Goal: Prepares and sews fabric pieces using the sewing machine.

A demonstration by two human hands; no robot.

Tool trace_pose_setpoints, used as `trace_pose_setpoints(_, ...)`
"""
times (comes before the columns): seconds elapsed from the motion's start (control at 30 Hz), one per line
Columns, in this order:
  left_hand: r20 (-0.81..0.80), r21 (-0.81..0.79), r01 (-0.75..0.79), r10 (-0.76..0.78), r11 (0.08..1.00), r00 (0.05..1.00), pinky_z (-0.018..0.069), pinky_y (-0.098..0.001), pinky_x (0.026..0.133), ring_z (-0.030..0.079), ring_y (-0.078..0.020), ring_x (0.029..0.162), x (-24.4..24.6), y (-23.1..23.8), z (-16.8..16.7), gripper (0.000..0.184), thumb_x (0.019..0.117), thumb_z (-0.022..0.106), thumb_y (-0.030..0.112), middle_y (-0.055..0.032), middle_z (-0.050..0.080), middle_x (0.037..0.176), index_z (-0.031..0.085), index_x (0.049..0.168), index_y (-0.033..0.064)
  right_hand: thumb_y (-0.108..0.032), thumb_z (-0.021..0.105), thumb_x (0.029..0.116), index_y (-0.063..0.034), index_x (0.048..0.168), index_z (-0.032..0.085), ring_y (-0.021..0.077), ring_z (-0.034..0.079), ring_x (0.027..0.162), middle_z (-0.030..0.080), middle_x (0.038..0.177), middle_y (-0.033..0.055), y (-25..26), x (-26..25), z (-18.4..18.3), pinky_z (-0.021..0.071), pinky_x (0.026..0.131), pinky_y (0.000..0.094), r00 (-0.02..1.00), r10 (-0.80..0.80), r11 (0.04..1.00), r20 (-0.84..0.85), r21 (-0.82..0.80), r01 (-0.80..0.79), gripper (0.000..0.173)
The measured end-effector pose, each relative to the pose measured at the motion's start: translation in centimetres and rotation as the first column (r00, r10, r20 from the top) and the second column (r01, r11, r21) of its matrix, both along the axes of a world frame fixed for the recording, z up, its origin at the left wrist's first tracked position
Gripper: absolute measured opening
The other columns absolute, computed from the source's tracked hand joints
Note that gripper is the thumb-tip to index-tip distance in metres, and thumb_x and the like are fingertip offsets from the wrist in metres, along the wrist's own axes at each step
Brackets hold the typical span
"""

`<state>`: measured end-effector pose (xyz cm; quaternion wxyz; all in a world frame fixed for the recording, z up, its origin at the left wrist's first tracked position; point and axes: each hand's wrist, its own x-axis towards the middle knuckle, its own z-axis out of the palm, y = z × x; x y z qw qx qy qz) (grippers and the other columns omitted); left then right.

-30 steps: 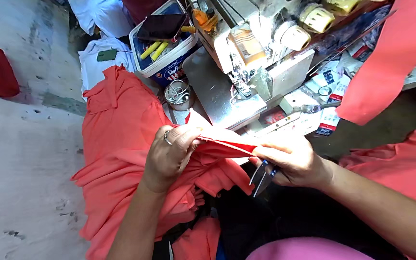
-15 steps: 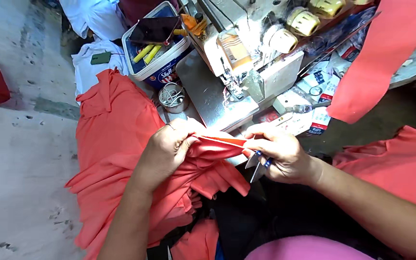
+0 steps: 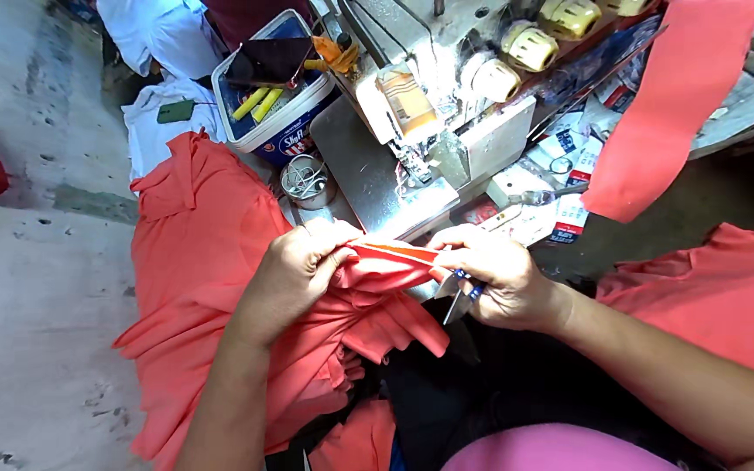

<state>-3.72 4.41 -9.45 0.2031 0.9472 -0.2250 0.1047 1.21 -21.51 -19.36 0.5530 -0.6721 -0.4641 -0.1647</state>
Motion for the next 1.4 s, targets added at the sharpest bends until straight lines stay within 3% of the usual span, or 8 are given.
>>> trace_pose_setpoints(0.37,-0.222,-0.066,-0.100,0.083,0.993,0.972,0.0494,-0.0134,0.081,0.062,0.0037,0.088,0.6,1.3,0.2,0.015,0.0934,0.061,0.015,0.0048,0.067,0.092,0.074,0.094,0.0087,-0.004,0.064,0.0911,0.0042,0.099,0.067,0.0030,0.064,0.084,0.070,0.089,0.0105,0.9,0.4,0.7,0.0506,0.079,0.0116,0.992,-0.106,0.993,-0.068,0.040,0.108,0.011)
trace_pose_setpoints(0.47,-0.081,0.102,-0.189,0.198,0.977,0.977,0.0511,-0.0417,0.085,0.065,-0.0187,0.101,0.2,0.2,0.5,0.018,0.0920,0.062,0.017,-0.0059,0.069,0.108,0.077,0.096,0.0091,-0.003,0.064,0.0892,0.0042,0.098,0.069,0.0035,0.065,0.084,0.071,0.090,0.0104,1.1,0.7,1.3,0.0513,0.079,0.0121,0.994,-0.085,0.996,-0.063,0.019,0.086,0.012)
trace_pose_setpoints(0.53,-0.015,0.128,-0.185,0.189,0.974,0.982,0.0459,-0.0556,0.100,0.059,-0.0335,0.125,-0.2,-1.7,1.6,0.031,0.0920,0.061,0.015,-0.0163,0.062,0.137,0.073,0.118,0.0042,-0.001,0.063,0.0874,0.0043,0.098,0.071,0.0056,0.066,0.085,0.072,0.090,0.0112,1.1,0.9,1.8,0.0521,0.080,0.0142,0.998,-0.052,0.999,-0.037,0.012,0.053,0.015)
trace_pose_setpoints(0.6,0.012,0.087,-0.099,0.099,0.991,0.995,0.0505,-0.0410,0.102,0.064,-0.0228,0.121,-0.6,-3.8,2.0,0.045,0.0948,0.061,0.022,-0.0132,0.065,0.136,0.063,0.135,0.0021,0.001,0.063,0.0851,0.0046,0.097,0.071,0.0060,0.067,0.085,0.072,0.089,0.0115,1.1,1.0,2.3,0.0531,0.080,0.0151,1.000,-0.008,1.000,-0.021,0.017,0.009,0.015)
trace_pose_setpoints(0.67,0.034,0.050,-0.010,0.009,0.999,0.999,0.0557,-0.0335,0.072,0.069,-0.0142,0.080,-0.4,-5.0,0.7,0.035,0.0966,0.062,0.029,-0.0059,0.074,0.096,0.070,0.119,0.0032,0.000,0.063,0.0870,0.0036,0.095,0.070,0.0061,0.067,0.084,0.072,0.088,0.0109,1.2,0.9,2.7,0.0541,0.079,0.0156,1.000,0.021,1.000,-0.004,0.019,-0.021,0.011)
trace_pose_setpoints(0.73,0.061,0.052,0.024,-0.027,0.998,0.998,0.0534,-0.0322,0.064,0.067,-0.0152,0.071,0.0,-5.3,0.0,0.023,0.0970,0.060,0.023,-0.0040,0.071,0.078,0.075,0.097,0.0062,-0.003,0.062,0.0924,0.0023,0.095,0.069,0.0062,0.066,0.082,0.071,0.087,0.0106,1.3,0.8,3.1,0.0526,0.078,0.0151,1.000,0.002,1.000,0.020,0.015,-0.003,0.009)
trace_pose_setpoints(1.0,-0.071,-0.170,-0.165,0.155,0.971,0.985,0.0514,-0.0272,0.062,0.060,-0.0066,0.067,3.4,-2.3,4.5,0.013,0.0950,0.061,0.012,-0.0024,0.065,0.079,0.068,0.102,0.0041,-0.013,0.064,0.0912,0.0048,0.106,0.072,0.0119,0.070,0.073,0.075,0.085,0.0128,2.2,3.4,3.1,0.0555,0.069,0.0215,0.925,-0.377,0.925,0.042,-0.033,0.379,0.024)
trace_pose_setpoints(1.4,-0.114,-0.599,-0.162,0.117,0.784,0.987,0.0497,-0.0115,0.066,0.058,0.0062,0.069,8.8,-1.8,6.6,0.010,0.1035,0.051,0.009,0.0086,0.061,0.081,0.059,0.108,0.0057,-0.006,0.058,0.0933,0.0067,0.108,0.072,0.0079,0.071,0.084,0.076,0.095,0.0148,2.2,3.4,-0.1,0.0540,0.082,0.0157,0.935,-0.355,0.933,0.000,0.069,0.354,0.024)
